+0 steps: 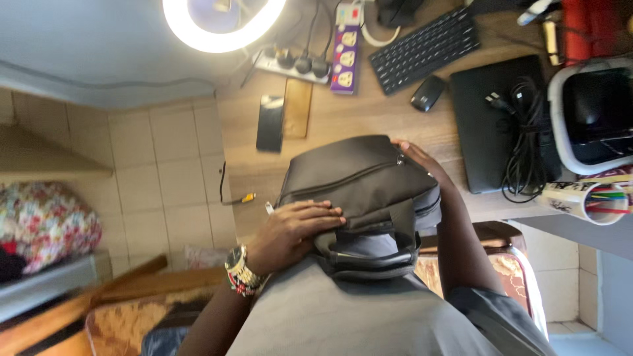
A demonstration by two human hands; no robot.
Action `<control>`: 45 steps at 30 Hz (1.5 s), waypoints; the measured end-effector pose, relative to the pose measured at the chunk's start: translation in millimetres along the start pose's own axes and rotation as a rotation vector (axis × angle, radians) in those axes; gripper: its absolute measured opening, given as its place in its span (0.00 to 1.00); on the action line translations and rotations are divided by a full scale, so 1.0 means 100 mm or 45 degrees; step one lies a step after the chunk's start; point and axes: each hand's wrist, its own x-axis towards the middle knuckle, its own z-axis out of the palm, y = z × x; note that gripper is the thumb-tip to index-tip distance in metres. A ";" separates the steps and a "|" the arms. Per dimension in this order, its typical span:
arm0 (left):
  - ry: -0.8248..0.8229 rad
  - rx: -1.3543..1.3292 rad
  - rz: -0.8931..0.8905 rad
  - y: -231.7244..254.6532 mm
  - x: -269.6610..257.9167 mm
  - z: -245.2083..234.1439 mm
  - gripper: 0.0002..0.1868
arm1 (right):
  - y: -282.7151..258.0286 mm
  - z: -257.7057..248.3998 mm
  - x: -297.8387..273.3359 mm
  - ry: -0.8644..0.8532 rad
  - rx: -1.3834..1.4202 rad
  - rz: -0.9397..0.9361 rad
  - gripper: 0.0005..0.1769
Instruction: The person opens a black bag on a desk and places folders, a book, and a notebook into it, then zips the bag closed. They attach a strap, place the packed bag into an open suitcase on the bed, and adjust it inside.
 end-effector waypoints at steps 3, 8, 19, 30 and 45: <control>0.092 0.048 0.016 -0.10 0.00 0.05 0.28 | 0.07 -0.01 0.08 -0.027 0.076 0.079 0.35; 0.205 0.023 0.101 -0.40 0.17 -0.11 0.26 | 0.34 -0.08 0.53 -0.253 0.159 -0.211 0.36; 0.332 -0.289 -0.417 -0.86 0.65 -0.59 0.22 | 0.58 -0.02 0.86 -0.335 0.410 -0.387 0.51; 0.168 -0.022 -0.559 -1.03 0.78 -0.76 0.22 | -0.06 0.15 0.77 -0.150 -0.297 -0.450 0.58; 0.551 -0.243 -0.815 -1.03 0.19 -0.25 0.21 | 0.26 0.06 0.52 -0.214 -0.096 -0.527 0.38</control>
